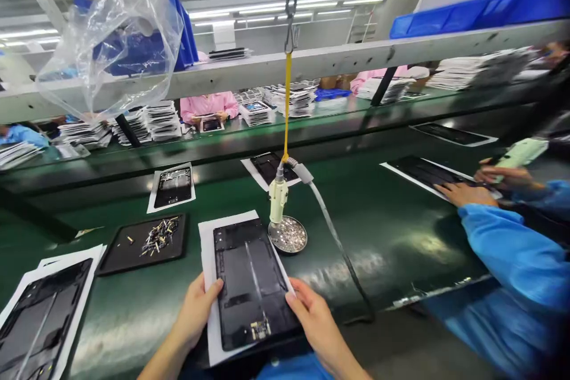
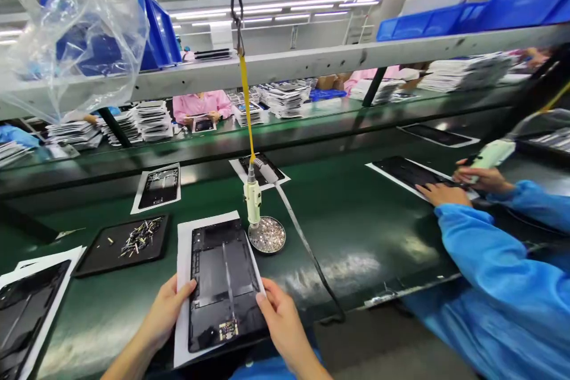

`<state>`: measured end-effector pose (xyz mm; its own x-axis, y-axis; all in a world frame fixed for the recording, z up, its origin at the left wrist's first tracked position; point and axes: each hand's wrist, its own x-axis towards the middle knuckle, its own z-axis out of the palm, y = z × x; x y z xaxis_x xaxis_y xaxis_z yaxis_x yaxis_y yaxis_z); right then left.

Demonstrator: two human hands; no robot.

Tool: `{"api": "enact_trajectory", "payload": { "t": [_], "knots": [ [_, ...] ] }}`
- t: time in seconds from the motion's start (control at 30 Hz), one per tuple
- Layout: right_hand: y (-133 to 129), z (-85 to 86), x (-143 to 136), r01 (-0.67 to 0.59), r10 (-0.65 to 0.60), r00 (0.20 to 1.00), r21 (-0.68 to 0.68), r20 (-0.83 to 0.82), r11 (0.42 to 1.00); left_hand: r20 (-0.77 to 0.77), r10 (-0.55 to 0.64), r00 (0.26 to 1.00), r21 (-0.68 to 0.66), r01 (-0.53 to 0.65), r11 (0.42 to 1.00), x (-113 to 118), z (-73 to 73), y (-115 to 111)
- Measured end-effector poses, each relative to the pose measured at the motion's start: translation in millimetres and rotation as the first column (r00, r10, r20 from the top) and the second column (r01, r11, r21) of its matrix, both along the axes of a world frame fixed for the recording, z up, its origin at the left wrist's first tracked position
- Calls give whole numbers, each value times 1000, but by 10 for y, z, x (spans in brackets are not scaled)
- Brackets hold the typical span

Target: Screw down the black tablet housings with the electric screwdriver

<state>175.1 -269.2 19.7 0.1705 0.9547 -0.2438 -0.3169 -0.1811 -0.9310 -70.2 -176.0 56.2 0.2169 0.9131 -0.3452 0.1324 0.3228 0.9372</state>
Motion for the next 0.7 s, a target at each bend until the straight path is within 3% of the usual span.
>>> {"api": "enact_trajectory", "payload": {
  "t": [0.07,0.1,0.2,0.3,0.37,0.5,0.7],
  "knots": [
    [-2,-38,120,-100,91,932,8,350,995,-270,-57,961,121,93,988,-60,-11,60],
    [7,-64,153,-123,103,855,7,508,992,-440,-22,898,190,117,975,-77,-18,86],
    [40,-169,177,-165,103,578,-7,809,986,-802,138,581,307,203,930,-59,-19,130],
    [58,-251,176,-189,137,385,-67,913,980,-936,16,352,149,352,924,41,14,146],
    [59,-256,198,-228,187,311,-118,932,967,-968,-67,240,35,397,917,105,36,165],
    [48,-148,274,-350,329,309,-215,892,912,-985,-97,142,-31,411,911,148,39,206],
    [19,61,358,-417,499,405,-331,766,846,-974,-143,177,-44,469,882,113,48,202]
  ]
}}
